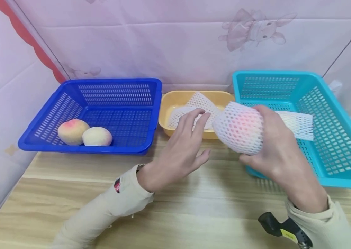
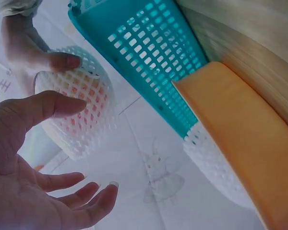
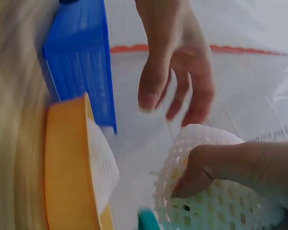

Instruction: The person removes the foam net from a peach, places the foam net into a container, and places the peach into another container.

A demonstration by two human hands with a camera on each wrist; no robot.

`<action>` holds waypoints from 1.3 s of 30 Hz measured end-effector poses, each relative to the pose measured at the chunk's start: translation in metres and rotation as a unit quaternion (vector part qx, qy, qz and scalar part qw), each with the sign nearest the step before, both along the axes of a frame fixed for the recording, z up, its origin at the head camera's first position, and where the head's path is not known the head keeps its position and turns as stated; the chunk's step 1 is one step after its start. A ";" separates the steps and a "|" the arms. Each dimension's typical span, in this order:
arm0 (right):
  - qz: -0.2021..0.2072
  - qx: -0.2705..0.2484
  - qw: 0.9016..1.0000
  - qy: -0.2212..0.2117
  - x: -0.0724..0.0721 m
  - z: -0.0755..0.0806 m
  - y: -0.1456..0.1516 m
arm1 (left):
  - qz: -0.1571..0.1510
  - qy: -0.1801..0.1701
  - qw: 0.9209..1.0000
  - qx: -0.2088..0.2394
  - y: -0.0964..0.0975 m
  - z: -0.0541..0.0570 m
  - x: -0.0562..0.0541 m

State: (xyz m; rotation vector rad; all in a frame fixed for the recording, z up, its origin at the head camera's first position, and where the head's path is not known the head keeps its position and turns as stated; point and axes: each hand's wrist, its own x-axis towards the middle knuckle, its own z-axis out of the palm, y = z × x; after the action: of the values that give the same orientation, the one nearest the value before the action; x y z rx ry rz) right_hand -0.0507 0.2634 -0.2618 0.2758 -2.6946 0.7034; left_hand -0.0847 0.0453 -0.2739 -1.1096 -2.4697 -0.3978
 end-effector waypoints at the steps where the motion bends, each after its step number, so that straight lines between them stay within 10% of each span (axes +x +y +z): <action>1: 0.014 -0.006 1.000 0.004 0.000 0.000 -0.003 | -0.005 0.003 1.000 0.003 -0.001 0.000 0.000; 12: 0.112 -0.008 0.994 -0.010 0.004 -0.015 -0.037 | -0.041 -0.003 0.999 -0.008 -0.005 -0.006 0.005; 39: 0.164 0.033 0.970 -0.176 0.010 -0.059 -0.088 | 0.052 -0.022 0.984 -0.169 -0.030 -0.044 0.034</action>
State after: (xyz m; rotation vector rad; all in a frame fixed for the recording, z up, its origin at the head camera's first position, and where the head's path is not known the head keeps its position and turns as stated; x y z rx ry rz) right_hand -0.0410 0.1750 -0.3211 0.6842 -3.0493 0.8224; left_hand -0.0509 0.0152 -0.3184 -1.0994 -2.6880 0.0327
